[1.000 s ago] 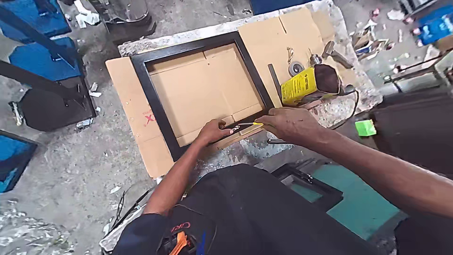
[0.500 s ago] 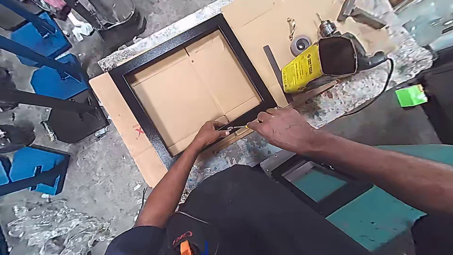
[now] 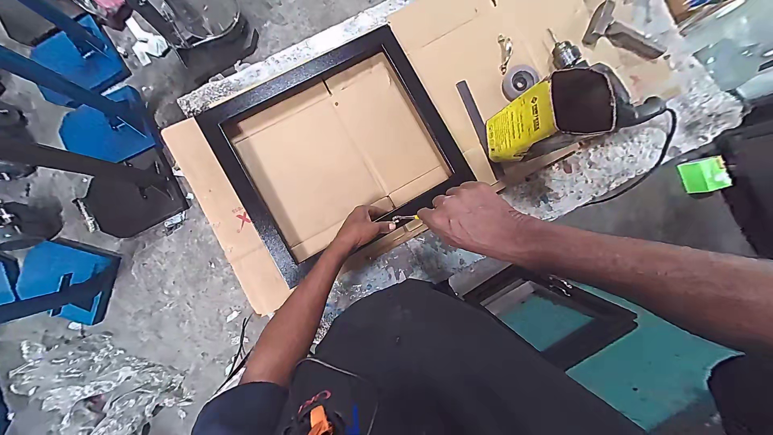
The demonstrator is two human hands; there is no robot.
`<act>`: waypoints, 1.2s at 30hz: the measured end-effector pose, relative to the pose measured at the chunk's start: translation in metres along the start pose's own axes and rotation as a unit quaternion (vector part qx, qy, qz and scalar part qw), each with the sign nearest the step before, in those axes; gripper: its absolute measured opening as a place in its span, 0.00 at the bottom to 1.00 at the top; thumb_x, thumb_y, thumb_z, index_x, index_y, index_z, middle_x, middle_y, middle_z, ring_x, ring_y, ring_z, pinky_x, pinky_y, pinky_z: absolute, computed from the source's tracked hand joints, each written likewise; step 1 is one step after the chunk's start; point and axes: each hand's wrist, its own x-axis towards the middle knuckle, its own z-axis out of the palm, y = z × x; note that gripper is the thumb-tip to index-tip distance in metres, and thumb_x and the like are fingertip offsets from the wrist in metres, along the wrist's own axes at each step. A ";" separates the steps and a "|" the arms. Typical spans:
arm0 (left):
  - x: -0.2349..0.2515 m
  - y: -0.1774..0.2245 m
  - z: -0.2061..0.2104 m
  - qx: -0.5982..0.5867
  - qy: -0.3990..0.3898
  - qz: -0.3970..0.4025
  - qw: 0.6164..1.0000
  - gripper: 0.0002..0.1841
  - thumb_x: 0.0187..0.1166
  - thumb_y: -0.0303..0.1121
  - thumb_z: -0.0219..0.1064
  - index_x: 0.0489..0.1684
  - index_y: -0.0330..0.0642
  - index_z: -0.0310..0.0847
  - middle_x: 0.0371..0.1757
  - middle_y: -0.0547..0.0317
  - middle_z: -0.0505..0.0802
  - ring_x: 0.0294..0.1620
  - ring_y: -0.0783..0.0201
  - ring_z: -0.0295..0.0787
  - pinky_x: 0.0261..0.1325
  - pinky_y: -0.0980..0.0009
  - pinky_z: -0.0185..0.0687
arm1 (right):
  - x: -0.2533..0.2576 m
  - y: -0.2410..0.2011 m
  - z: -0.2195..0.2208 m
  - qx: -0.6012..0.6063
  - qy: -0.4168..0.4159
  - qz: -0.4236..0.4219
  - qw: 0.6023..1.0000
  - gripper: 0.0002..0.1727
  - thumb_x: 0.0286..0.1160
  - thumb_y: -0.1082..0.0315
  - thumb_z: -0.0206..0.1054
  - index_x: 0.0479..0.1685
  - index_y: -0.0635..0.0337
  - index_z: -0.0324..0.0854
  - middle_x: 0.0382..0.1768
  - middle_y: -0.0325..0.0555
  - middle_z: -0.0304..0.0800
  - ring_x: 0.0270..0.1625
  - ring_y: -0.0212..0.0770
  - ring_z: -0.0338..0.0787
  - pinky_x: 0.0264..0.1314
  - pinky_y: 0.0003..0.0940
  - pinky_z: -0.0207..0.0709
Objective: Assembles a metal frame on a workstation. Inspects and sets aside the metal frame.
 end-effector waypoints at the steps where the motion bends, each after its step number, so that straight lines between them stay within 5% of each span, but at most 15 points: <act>1: 0.000 0.000 0.000 -0.001 -0.001 0.003 1.000 0.22 0.70 0.41 0.82 0.62 0.47 0.90 0.52 0.56 0.97 0.50 0.61 0.95 0.57 0.56 0.90 | 0.001 -0.001 -0.001 -0.004 0.000 -0.005 1.000 0.09 0.82 0.67 0.61 0.38 0.55 0.87 0.24 0.48 0.84 0.29 0.52 0.88 0.29 0.46 0.76; 9: -0.001 0.001 0.000 0.000 0.004 -0.003 1.000 0.22 0.70 0.42 0.82 0.62 0.48 0.90 0.52 0.55 0.97 0.49 0.60 0.94 0.56 0.54 0.90 | 0.009 -0.021 -0.028 -0.036 -0.058 -0.026 0.997 0.07 0.80 0.73 0.62 0.36 0.61 0.86 0.25 0.49 0.83 0.27 0.50 0.87 0.24 0.43 0.75; 14: 0.003 -0.003 0.001 -0.004 0.005 0.003 1.000 0.22 0.67 0.42 0.83 0.60 0.48 0.91 0.50 0.54 0.97 0.48 0.59 0.94 0.56 0.53 0.89 | 0.031 -0.033 -0.049 -0.024 -0.127 -0.036 0.991 0.10 0.80 0.76 0.63 0.55 0.66 0.85 0.53 0.60 0.81 0.40 0.56 0.89 0.31 0.47 0.84; 20: 0.004 -0.004 0.000 0.018 0.010 0.001 1.000 0.24 0.65 0.47 0.84 0.60 0.51 0.91 0.50 0.55 0.97 0.52 0.58 0.94 0.59 0.47 0.88 | 0.037 -0.031 -0.053 -0.072 -0.078 -0.124 0.987 0.07 0.79 0.71 0.65 0.35 0.63 0.87 0.36 0.54 0.84 0.36 0.53 0.88 0.30 0.45 0.78; 26: 0.006 -0.007 0.002 0.029 0.013 0.000 0.999 0.25 0.66 0.49 0.83 0.63 0.53 0.90 0.53 0.52 0.96 0.54 0.53 0.93 0.59 0.43 0.87 | 0.065 -0.028 -0.060 -0.015 -0.264 0.057 0.963 0.09 0.85 0.68 0.59 0.39 0.58 0.84 0.33 0.54 0.87 0.40 0.59 0.92 0.32 0.58 0.83; 29: 0.007 -0.007 0.002 0.028 0.014 0.001 1.000 0.26 0.65 0.49 0.84 0.62 0.52 0.90 0.52 0.51 0.96 0.52 0.53 0.94 0.59 0.43 0.87 | 0.070 -0.023 -0.056 -0.007 -0.238 0.047 0.970 0.11 0.87 0.60 0.61 0.49 0.59 0.81 0.38 0.54 0.87 0.43 0.59 0.92 0.36 0.57 0.85; 31: 0.008 -0.008 0.003 0.018 0.012 0.003 1.000 0.25 0.65 0.48 0.83 0.61 0.51 0.90 0.51 0.51 0.96 0.52 0.52 0.94 0.59 0.43 0.87 | 0.068 -0.027 -0.056 -0.015 -0.235 0.008 0.972 0.14 0.82 0.71 0.64 0.62 0.65 0.77 0.50 0.59 0.83 0.50 0.60 0.91 0.44 0.55 0.87; 33: 0.008 -0.009 0.004 0.013 0.011 0.012 1.000 0.24 0.66 0.48 0.83 0.60 0.51 0.91 0.51 0.51 0.96 0.52 0.52 0.94 0.59 0.42 0.87 | 0.062 -0.030 -0.056 -0.041 -0.212 -0.057 0.975 0.09 0.82 0.77 0.61 0.54 0.69 0.79 0.53 0.60 0.80 0.55 0.60 0.88 0.48 0.51 0.87; 36: 0.009 -0.011 0.004 0.016 0.012 0.018 1.000 0.24 0.66 0.48 0.83 0.59 0.49 0.91 0.50 0.50 0.96 0.51 0.52 0.94 0.58 0.42 0.87 | 0.056 -0.034 -0.060 -0.073 -0.164 -0.090 0.980 0.08 0.82 0.78 0.58 0.39 0.64 0.83 0.41 0.55 0.84 0.45 0.56 0.90 0.39 0.48 0.84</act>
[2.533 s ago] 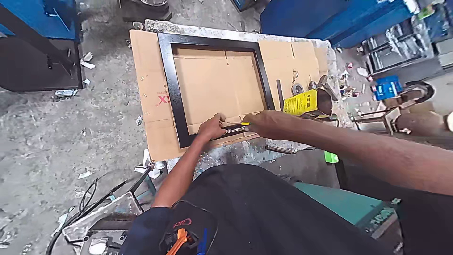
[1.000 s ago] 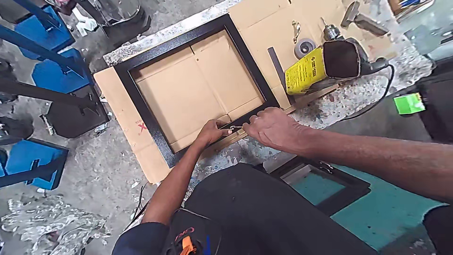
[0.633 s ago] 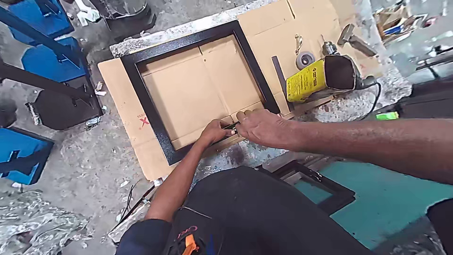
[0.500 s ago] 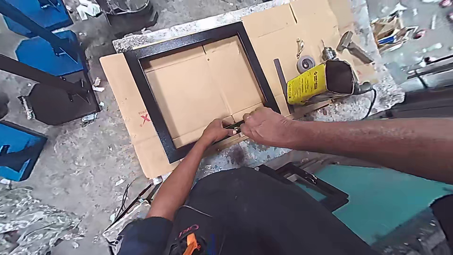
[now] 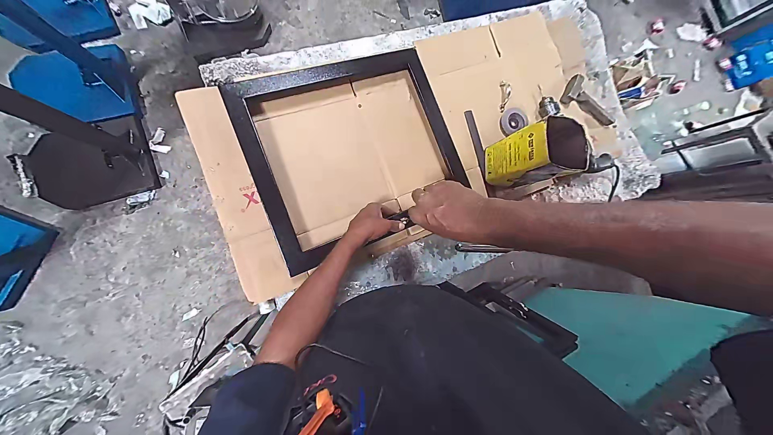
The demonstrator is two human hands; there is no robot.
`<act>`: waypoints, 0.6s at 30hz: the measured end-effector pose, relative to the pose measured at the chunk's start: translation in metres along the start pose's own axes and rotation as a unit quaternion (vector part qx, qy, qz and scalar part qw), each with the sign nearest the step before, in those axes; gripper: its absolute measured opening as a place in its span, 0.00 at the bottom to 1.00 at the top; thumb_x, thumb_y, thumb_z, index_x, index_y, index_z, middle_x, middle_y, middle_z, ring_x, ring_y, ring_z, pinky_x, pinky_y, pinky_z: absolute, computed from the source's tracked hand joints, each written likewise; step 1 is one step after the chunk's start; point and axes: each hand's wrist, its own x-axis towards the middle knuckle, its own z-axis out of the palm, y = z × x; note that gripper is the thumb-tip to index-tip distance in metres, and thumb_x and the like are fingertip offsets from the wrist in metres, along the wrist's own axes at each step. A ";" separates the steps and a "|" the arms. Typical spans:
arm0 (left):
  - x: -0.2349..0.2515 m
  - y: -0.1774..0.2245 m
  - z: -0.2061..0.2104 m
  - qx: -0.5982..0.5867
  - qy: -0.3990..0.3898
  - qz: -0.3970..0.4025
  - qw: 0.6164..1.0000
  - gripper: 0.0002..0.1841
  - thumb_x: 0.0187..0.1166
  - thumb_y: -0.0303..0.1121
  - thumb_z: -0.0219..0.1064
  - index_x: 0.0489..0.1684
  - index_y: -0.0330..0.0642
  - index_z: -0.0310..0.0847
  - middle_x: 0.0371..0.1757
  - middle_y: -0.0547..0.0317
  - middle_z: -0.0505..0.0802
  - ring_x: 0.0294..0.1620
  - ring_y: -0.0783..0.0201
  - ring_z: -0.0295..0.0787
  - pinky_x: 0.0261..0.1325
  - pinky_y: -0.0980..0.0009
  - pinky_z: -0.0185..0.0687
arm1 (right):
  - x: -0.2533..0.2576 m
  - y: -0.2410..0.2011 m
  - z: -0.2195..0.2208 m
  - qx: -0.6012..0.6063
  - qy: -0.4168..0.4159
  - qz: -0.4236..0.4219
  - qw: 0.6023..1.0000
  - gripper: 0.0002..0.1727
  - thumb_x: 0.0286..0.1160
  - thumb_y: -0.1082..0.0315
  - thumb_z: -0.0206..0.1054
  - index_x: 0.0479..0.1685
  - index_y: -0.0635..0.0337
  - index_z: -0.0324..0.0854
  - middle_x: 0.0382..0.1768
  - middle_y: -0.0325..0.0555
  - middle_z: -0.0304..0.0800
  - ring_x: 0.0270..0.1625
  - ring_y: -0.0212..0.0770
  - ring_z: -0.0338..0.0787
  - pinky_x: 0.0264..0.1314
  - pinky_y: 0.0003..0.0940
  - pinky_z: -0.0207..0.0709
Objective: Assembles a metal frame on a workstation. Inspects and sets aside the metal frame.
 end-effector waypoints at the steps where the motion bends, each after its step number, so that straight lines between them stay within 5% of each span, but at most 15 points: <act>1: 0.000 0.001 0.000 0.004 0.001 -0.005 1.000 0.24 0.65 0.49 0.83 0.59 0.49 0.91 0.50 0.50 0.96 0.52 0.52 0.94 0.59 0.42 0.87 | -0.002 -0.002 -0.005 -0.001 -0.015 0.021 1.000 0.10 0.84 0.76 0.57 0.40 0.61 0.84 0.36 0.52 0.85 0.41 0.54 0.90 0.35 0.48 0.82; 5: -0.001 0.003 -0.003 0.022 -0.001 -0.021 1.000 0.27 0.63 0.52 0.84 0.61 0.53 0.91 0.52 0.52 0.96 0.55 0.52 0.93 0.61 0.41 0.86 | 0.005 -0.004 -0.008 0.020 -0.090 0.118 0.989 0.09 0.85 0.74 0.55 0.49 0.59 0.81 0.33 0.53 0.86 0.38 0.56 0.92 0.31 0.50 0.83; 8: -0.001 0.004 -0.004 0.020 -0.005 -0.025 0.999 0.28 0.62 0.51 0.84 0.62 0.52 0.90 0.52 0.51 0.96 0.55 0.52 0.93 0.61 0.41 0.86 | 0.009 -0.005 -0.007 0.047 -0.095 0.117 0.987 0.10 0.89 0.63 0.59 0.54 0.59 0.78 0.37 0.53 0.86 0.42 0.57 0.92 0.36 0.52 0.85; 11: -0.001 0.004 -0.003 0.020 -0.006 -0.020 1.000 0.27 0.63 0.52 0.84 0.60 0.51 0.91 0.51 0.52 0.96 0.54 0.52 0.93 0.60 0.41 0.86 | 0.005 -0.006 -0.002 0.050 -0.067 0.066 0.994 0.13 0.80 0.73 0.65 0.59 0.66 0.81 0.50 0.58 0.83 0.49 0.57 0.91 0.42 0.50 0.87; 13: 0.000 0.003 -0.002 0.023 -0.005 -0.019 1.000 0.27 0.64 0.52 0.83 0.61 0.52 0.91 0.52 0.52 0.96 0.54 0.52 0.93 0.60 0.39 0.86 | 0.003 -0.005 0.000 0.018 -0.040 0.034 0.998 0.08 0.83 0.75 0.61 0.52 0.66 0.83 0.47 0.57 0.83 0.51 0.57 0.89 0.43 0.48 0.86; 15: -0.001 0.004 -0.003 0.023 -0.003 -0.018 1.000 0.26 0.64 0.51 0.83 0.61 0.53 0.91 0.51 0.52 0.96 0.54 0.52 0.93 0.60 0.39 0.86 | 0.000 -0.005 -0.006 0.004 -0.030 0.052 0.998 0.07 0.82 0.76 0.59 0.42 0.62 0.84 0.35 0.53 0.85 0.41 0.54 0.91 0.34 0.48 0.82; 18: -0.002 0.003 -0.002 0.020 -0.001 -0.018 1.000 0.26 0.64 0.52 0.83 0.61 0.54 0.90 0.51 0.51 0.96 0.54 0.51 0.93 0.59 0.39 0.86 | 0.004 -0.003 -0.007 0.034 -0.095 0.118 0.988 0.09 0.85 0.72 0.57 0.41 0.59 0.83 0.32 0.52 0.86 0.39 0.56 0.92 0.30 0.51 0.82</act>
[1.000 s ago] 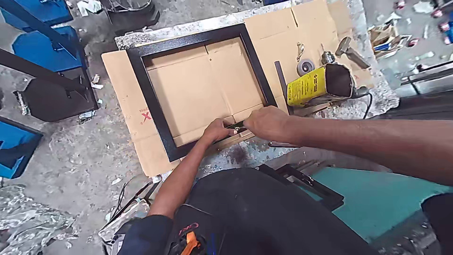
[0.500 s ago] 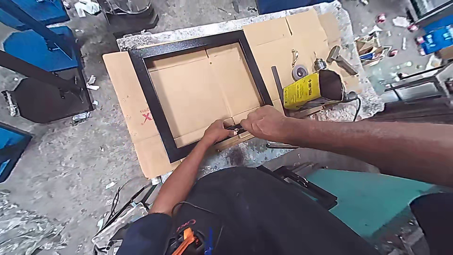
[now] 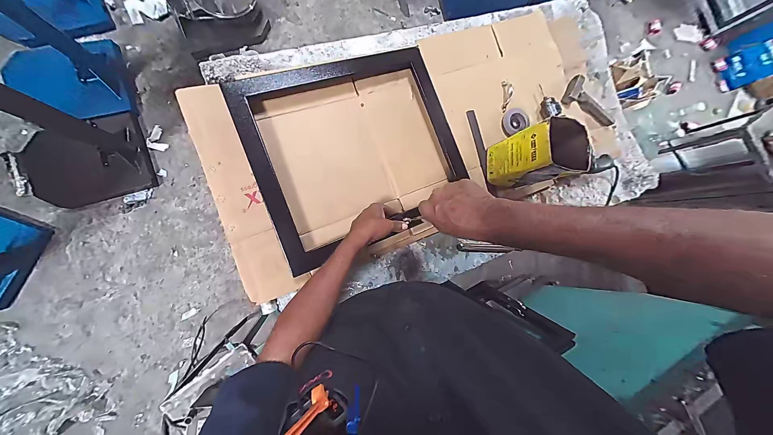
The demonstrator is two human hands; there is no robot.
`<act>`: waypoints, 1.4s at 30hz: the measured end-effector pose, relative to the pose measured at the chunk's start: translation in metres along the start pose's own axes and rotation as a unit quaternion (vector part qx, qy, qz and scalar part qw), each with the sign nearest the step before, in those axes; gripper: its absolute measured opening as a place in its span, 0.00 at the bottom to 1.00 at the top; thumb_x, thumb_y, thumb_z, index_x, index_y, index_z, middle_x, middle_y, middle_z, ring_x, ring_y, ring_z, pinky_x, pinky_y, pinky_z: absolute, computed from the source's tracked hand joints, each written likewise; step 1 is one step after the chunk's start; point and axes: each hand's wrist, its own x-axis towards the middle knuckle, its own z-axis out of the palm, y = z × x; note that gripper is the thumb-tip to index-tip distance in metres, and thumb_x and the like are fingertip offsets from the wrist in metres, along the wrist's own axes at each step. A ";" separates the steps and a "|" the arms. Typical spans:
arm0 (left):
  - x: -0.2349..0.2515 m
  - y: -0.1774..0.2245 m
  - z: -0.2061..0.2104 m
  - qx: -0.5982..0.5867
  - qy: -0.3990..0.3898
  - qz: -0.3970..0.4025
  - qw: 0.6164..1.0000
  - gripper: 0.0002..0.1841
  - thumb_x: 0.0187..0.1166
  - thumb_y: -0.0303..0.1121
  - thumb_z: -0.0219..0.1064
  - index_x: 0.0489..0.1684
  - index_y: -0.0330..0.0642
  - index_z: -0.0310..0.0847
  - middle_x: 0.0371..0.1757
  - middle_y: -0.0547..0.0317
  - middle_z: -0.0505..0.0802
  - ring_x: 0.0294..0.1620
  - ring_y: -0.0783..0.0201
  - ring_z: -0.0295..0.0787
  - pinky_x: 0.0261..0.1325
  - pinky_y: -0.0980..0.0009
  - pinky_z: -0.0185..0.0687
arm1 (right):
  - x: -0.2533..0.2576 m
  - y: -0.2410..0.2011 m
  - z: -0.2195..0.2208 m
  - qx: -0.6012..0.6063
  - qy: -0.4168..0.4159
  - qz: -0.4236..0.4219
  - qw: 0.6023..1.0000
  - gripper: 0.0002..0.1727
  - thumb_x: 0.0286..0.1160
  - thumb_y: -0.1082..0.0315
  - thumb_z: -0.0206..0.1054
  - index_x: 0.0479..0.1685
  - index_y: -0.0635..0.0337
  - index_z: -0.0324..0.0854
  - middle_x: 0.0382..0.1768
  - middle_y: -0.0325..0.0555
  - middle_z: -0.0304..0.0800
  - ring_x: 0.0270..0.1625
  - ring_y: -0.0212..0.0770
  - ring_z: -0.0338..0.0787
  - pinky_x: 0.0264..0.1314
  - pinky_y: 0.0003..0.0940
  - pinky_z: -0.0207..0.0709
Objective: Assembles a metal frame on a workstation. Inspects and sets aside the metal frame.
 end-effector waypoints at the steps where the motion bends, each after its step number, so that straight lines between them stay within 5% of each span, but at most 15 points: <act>1: 0.001 0.000 0.000 0.001 0.000 -0.001 1.000 0.26 0.64 0.52 0.83 0.61 0.54 0.90 0.52 0.52 0.96 0.54 0.51 0.93 0.59 0.38 0.86 | 0.004 0.003 0.003 0.017 -0.007 0.012 1.000 0.10 0.86 0.69 0.57 0.41 0.59 0.83 0.33 0.53 0.87 0.40 0.57 0.92 0.30 0.54 0.83; 4: 0.002 -0.001 -0.001 0.001 -0.002 -0.004 1.000 0.28 0.64 0.53 0.83 0.64 0.56 0.90 0.54 0.53 0.96 0.56 0.52 0.93 0.60 0.38 0.86 | 0.010 0.007 0.008 0.059 -0.002 0.010 0.998 0.14 0.88 0.56 0.60 0.45 0.58 0.81 0.34 0.53 0.86 0.41 0.58 0.92 0.34 0.57 0.84; 6: 0.003 -0.002 0.000 -0.004 -0.004 -0.003 1.000 0.28 0.63 0.53 0.83 0.64 0.56 0.90 0.55 0.53 0.96 0.56 0.52 0.93 0.61 0.39 0.86 | 0.007 0.004 0.012 0.054 0.005 -0.019 0.998 0.13 0.78 0.67 0.68 0.57 0.60 0.78 0.40 0.53 0.86 0.44 0.56 0.92 0.37 0.53 0.86; 8: 0.003 -0.003 0.001 -0.006 -0.002 -0.002 1.000 0.28 0.62 0.53 0.84 0.62 0.54 0.90 0.53 0.52 0.96 0.54 0.51 0.93 0.59 0.39 0.86 | 0.003 0.005 0.018 0.016 0.034 -0.071 0.997 0.13 0.81 0.74 0.64 0.60 0.66 0.80 0.51 0.57 0.83 0.52 0.56 0.90 0.44 0.49 0.88; 12: 0.002 -0.002 0.000 -0.007 -0.002 -0.003 1.000 0.28 0.63 0.53 0.83 0.63 0.56 0.90 0.53 0.53 0.96 0.54 0.51 0.93 0.59 0.39 0.86 | -0.003 0.009 0.016 -0.054 0.097 -0.098 0.989 0.09 0.82 0.77 0.57 0.40 0.61 0.84 0.33 0.52 0.86 0.39 0.54 0.90 0.35 0.48 0.81; 14: 0.000 -0.002 0.000 -0.004 -0.001 -0.004 1.000 0.27 0.64 0.53 0.83 0.63 0.57 0.90 0.53 0.53 0.96 0.55 0.52 0.93 0.59 0.39 0.86 | -0.002 0.007 0.011 -0.030 0.041 -0.042 0.998 0.10 0.85 0.73 0.55 0.41 0.58 0.83 0.28 0.50 0.85 0.35 0.54 0.91 0.30 0.49 0.80; 19: 0.002 -0.002 -0.002 -0.006 -0.004 -0.003 1.000 0.26 0.63 0.53 0.84 0.60 0.56 0.91 0.52 0.53 0.96 0.54 0.52 0.93 0.59 0.39 0.86 | 0.009 0.004 0.008 0.046 -0.025 0.024 0.998 0.15 0.90 0.56 0.56 0.52 0.59 0.78 0.37 0.54 0.87 0.43 0.58 0.93 0.36 0.56 0.85; 22: 0.005 -0.003 -0.002 -0.001 -0.014 0.003 1.000 0.27 0.63 0.54 0.83 0.62 0.58 0.91 0.53 0.56 0.96 0.55 0.55 0.94 0.60 0.40 0.86 | 0.002 0.002 0.016 0.032 0.020 -0.041 0.998 0.15 0.79 0.71 0.66 0.62 0.65 0.78 0.48 0.56 0.84 0.47 0.56 0.92 0.40 0.50 0.88; 24: 0.004 -0.003 0.001 -0.011 -0.012 0.006 1.000 0.27 0.64 0.53 0.83 0.63 0.56 0.90 0.53 0.54 0.96 0.54 0.54 0.94 0.59 0.40 0.86 | -0.002 0.006 0.024 -0.045 0.095 -0.108 0.989 0.09 0.82 0.73 0.64 0.54 0.66 0.83 0.47 0.56 0.84 0.49 0.55 0.90 0.42 0.45 0.86; 27: 0.004 -0.004 0.000 -0.010 -0.012 -0.001 1.000 0.29 0.62 0.55 0.84 0.62 0.54 0.90 0.52 0.54 0.96 0.53 0.53 0.94 0.59 0.40 0.87 | -0.001 0.019 0.040 -0.080 0.219 -0.171 0.957 0.07 0.80 0.73 0.64 0.34 0.63 0.85 0.30 0.51 0.85 0.34 0.52 0.89 0.33 0.46 0.81; 31: 0.006 -0.004 -0.002 0.005 -0.013 0.000 1.000 0.28 0.62 0.55 0.83 0.61 0.56 0.91 0.52 0.55 0.96 0.55 0.53 0.93 0.60 0.39 0.86 | -0.005 0.009 0.024 -0.006 0.020 -0.045 0.999 0.09 0.86 0.70 0.55 0.44 0.59 0.82 0.31 0.51 0.85 0.37 0.55 0.91 0.31 0.51 0.82; 34: 0.009 -0.005 -0.001 0.012 -0.010 0.008 1.000 0.26 0.64 0.56 0.82 0.61 0.59 0.91 0.53 0.57 0.96 0.55 0.54 0.94 0.60 0.39 0.87 | 0.006 0.004 0.004 0.059 -0.052 0.026 0.997 0.12 0.88 0.65 0.55 0.40 0.59 0.83 0.34 0.53 0.87 0.40 0.58 0.92 0.33 0.57 0.84; 37: 0.007 -0.005 -0.001 0.010 -0.007 0.002 1.000 0.27 0.62 0.56 0.83 0.61 0.60 0.92 0.53 0.58 0.97 0.55 0.56 0.94 0.61 0.41 0.87 | 0.010 0.002 0.004 0.071 -0.038 0.021 0.997 0.12 0.88 0.59 0.60 0.49 0.58 0.81 0.35 0.51 0.88 0.41 0.56 0.93 0.37 0.55 0.85; 40: 0.008 -0.005 -0.003 0.010 -0.012 0.002 1.000 0.28 0.62 0.57 0.82 0.62 0.59 0.91 0.54 0.57 0.96 0.56 0.55 0.94 0.62 0.39 0.86 | 0.007 0.002 0.017 0.031 0.006 -0.047 0.998 0.16 0.78 0.70 0.67 0.63 0.59 0.80 0.44 0.53 0.86 0.47 0.55 0.91 0.41 0.51 0.87; 42: 0.006 -0.003 -0.002 0.007 -0.013 -0.003 1.000 0.28 0.62 0.55 0.83 0.62 0.58 0.91 0.54 0.55 0.96 0.57 0.53 0.93 0.62 0.39 0.86 | 0.002 0.003 0.025 -0.044 0.069 -0.096 0.992 0.10 0.83 0.72 0.62 0.56 0.62 0.84 0.45 0.56 0.86 0.48 0.56 0.91 0.41 0.48 0.86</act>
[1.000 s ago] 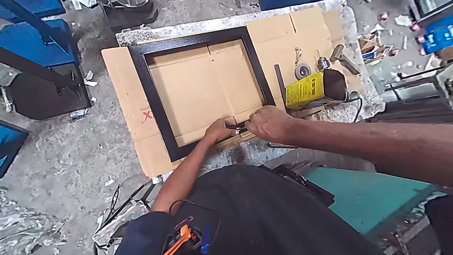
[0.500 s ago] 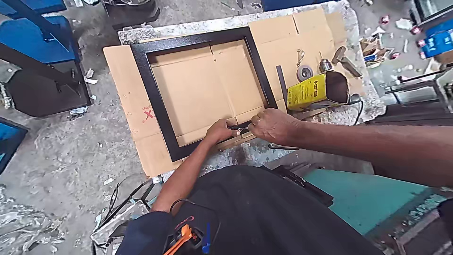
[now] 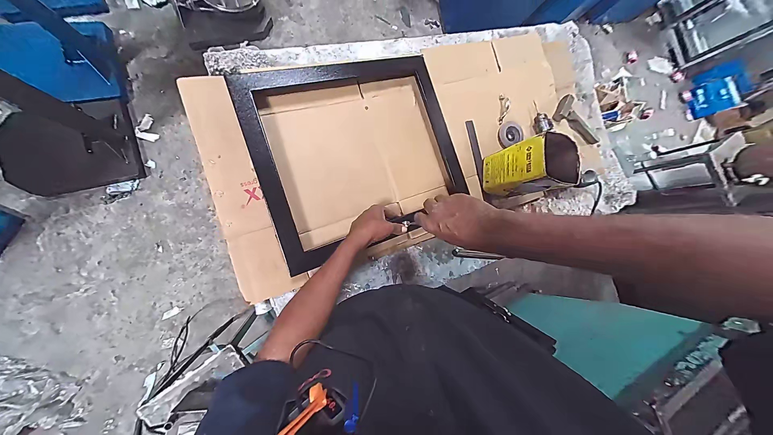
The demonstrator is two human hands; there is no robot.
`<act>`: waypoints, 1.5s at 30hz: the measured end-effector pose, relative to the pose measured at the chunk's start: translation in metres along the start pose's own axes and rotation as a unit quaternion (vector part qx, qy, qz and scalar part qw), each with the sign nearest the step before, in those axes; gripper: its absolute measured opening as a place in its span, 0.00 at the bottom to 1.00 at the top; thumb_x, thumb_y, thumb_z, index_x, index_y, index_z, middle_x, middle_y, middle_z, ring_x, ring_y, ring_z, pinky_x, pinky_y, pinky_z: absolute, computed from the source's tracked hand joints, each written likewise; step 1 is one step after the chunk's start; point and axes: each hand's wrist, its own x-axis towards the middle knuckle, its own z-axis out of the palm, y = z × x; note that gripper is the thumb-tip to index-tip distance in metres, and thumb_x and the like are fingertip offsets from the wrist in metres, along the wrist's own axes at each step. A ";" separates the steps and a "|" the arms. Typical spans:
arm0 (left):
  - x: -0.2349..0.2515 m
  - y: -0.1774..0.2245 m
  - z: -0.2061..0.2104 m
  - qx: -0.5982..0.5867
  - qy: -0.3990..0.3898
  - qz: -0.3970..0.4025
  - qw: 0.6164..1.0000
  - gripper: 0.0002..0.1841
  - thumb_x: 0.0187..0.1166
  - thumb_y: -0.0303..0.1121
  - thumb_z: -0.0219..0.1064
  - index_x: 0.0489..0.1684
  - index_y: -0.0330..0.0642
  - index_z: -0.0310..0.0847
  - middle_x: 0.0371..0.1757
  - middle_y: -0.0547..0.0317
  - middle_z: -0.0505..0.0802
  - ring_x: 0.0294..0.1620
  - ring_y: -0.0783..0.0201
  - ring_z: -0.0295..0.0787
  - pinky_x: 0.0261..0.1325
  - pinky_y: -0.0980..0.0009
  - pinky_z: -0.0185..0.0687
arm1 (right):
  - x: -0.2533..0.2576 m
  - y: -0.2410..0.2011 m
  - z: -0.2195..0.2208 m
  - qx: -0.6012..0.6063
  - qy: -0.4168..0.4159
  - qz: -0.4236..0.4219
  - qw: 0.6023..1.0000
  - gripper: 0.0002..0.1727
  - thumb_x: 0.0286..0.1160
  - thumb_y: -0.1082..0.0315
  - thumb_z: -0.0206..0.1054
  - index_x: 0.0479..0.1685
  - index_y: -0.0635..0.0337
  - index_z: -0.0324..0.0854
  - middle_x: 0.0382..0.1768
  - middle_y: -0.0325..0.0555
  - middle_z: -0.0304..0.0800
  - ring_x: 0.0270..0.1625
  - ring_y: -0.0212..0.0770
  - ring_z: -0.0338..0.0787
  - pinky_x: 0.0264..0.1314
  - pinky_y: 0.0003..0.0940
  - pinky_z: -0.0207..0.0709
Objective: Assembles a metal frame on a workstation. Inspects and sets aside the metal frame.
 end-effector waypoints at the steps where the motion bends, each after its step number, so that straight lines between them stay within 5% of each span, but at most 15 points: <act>1: -0.001 0.001 0.001 -0.003 0.002 0.001 1.000 0.27 0.62 0.54 0.83 0.61 0.57 0.91 0.53 0.54 0.96 0.56 0.53 0.93 0.61 0.39 0.85 | -0.002 0.001 0.005 -0.036 0.043 -0.025 0.998 0.08 0.83 0.72 0.61 0.48 0.62 0.86 0.40 0.55 0.86 0.44 0.55 0.91 0.38 0.47 0.84; 3: -0.001 0.001 0.001 -0.001 0.004 0.003 1.000 0.27 0.61 0.55 0.83 0.61 0.56 0.91 0.52 0.53 0.96 0.55 0.52 0.93 0.60 0.38 0.86 | -0.005 0.003 0.015 -0.074 0.102 -0.062 0.990 0.10 0.82 0.74 0.58 0.36 0.63 0.85 0.30 0.53 0.85 0.34 0.53 0.90 0.29 0.45 0.80; 6: 0.002 -0.002 0.002 0.004 0.001 0.004 1.000 0.28 0.61 0.57 0.82 0.60 0.58 0.91 0.51 0.55 0.96 0.54 0.52 0.94 0.58 0.37 0.86 | -0.008 -0.005 0.010 -0.042 0.030 -0.022 0.998 0.11 0.84 0.74 0.55 0.43 0.64 0.84 0.30 0.51 0.84 0.31 0.52 0.90 0.26 0.45 0.81; 9: 0.004 -0.004 0.001 0.003 0.001 0.003 1.000 0.29 0.60 0.58 0.82 0.60 0.56 0.91 0.50 0.54 0.96 0.54 0.52 0.94 0.59 0.36 0.85 | 0.011 0.003 -0.009 0.104 -0.118 0.095 0.983 0.10 0.85 0.66 0.58 0.43 0.56 0.86 0.35 0.51 0.89 0.41 0.55 0.92 0.36 0.56 0.84; 12: 0.006 -0.003 0.003 0.013 0.007 0.010 1.000 0.29 0.59 0.58 0.82 0.60 0.58 0.91 0.52 0.55 0.96 0.56 0.53 0.93 0.61 0.38 0.86 | 0.029 0.028 -0.003 0.202 -0.162 0.101 0.961 0.20 0.92 0.59 0.53 0.38 0.60 0.87 0.37 0.53 0.90 0.46 0.55 0.91 0.47 0.61 0.80; 16: -0.001 -0.001 0.001 0.018 0.010 0.009 1.000 0.28 0.60 0.57 0.83 0.58 0.56 0.92 0.51 0.53 0.96 0.55 0.52 0.93 0.60 0.37 0.84 | 0.021 0.010 -0.013 0.077 -0.128 0.081 0.985 0.11 0.85 0.64 0.58 0.43 0.55 0.86 0.38 0.51 0.90 0.45 0.57 0.93 0.40 0.60 0.85; 22: 0.000 -0.001 0.003 0.003 0.017 0.018 1.000 0.26 0.61 0.57 0.83 0.58 0.59 0.92 0.50 0.55 0.96 0.53 0.52 0.94 0.59 0.38 0.86 | 0.004 -0.003 -0.013 -0.063 -0.069 0.017 0.995 0.15 0.85 0.74 0.54 0.56 0.53 0.86 0.35 0.54 0.87 0.35 0.56 0.91 0.27 0.50 0.82; 26: 0.005 -0.003 0.003 0.011 0.015 0.015 1.000 0.26 0.59 0.58 0.83 0.55 0.62 0.92 0.49 0.58 0.97 0.53 0.54 0.94 0.58 0.37 0.86 | -0.005 -0.002 0.012 -0.118 0.017 -0.071 0.990 0.13 0.83 0.79 0.54 0.53 0.67 0.84 0.33 0.56 0.84 0.32 0.55 0.90 0.27 0.46 0.82; 32: -0.003 0.002 0.000 0.025 0.020 0.007 0.999 0.24 0.61 0.59 0.81 0.56 0.64 0.92 0.50 0.58 0.97 0.53 0.53 0.94 0.55 0.34 0.85 | 0.004 0.000 -0.005 -0.053 -0.098 0.003 0.994 0.18 0.85 0.73 0.54 0.67 0.54 0.82 0.36 0.54 0.87 0.35 0.56 0.91 0.28 0.49 0.83; 34: -0.001 0.001 0.001 0.026 0.019 0.007 0.999 0.25 0.61 0.60 0.81 0.57 0.65 0.92 0.50 0.59 0.97 0.53 0.53 0.94 0.55 0.35 0.86 | 0.008 -0.003 -0.015 -0.025 -0.122 0.039 0.991 0.14 0.83 0.73 0.57 0.59 0.52 0.84 0.32 0.52 0.86 0.35 0.56 0.92 0.26 0.51 0.82; 38: 0.002 -0.001 0.001 0.026 0.015 0.003 1.000 0.26 0.59 0.60 0.81 0.56 0.66 0.92 0.49 0.59 0.97 0.52 0.53 0.94 0.55 0.35 0.86 | 0.019 0.006 -0.013 0.126 -0.148 0.093 0.976 0.12 0.86 0.68 0.57 0.54 0.51 0.87 0.39 0.50 0.90 0.45 0.54 0.93 0.39 0.56 0.85; 41: -0.001 -0.003 0.001 0.028 0.001 0.003 1.000 0.26 0.60 0.59 0.80 0.58 0.64 0.91 0.53 0.58 0.96 0.57 0.53 0.93 0.61 0.36 0.84 | 0.027 0.023 0.014 0.314 -0.109 0.110 0.937 0.19 0.92 0.61 0.54 0.49 0.59 0.92 0.35 0.52 0.91 0.40 0.52 0.90 0.45 0.58 0.81; 45: 0.005 -0.006 -0.003 0.017 0.001 0.032 0.999 0.29 0.60 0.60 0.80 0.59 0.56 0.91 0.55 0.54 0.96 0.58 0.52 0.93 0.64 0.38 0.85 | 0.025 0.022 0.023 0.265 -0.082 0.058 0.959 0.19 0.90 0.64 0.52 0.61 0.59 0.88 0.52 0.62 0.92 0.59 0.65 0.90 0.59 0.72 0.78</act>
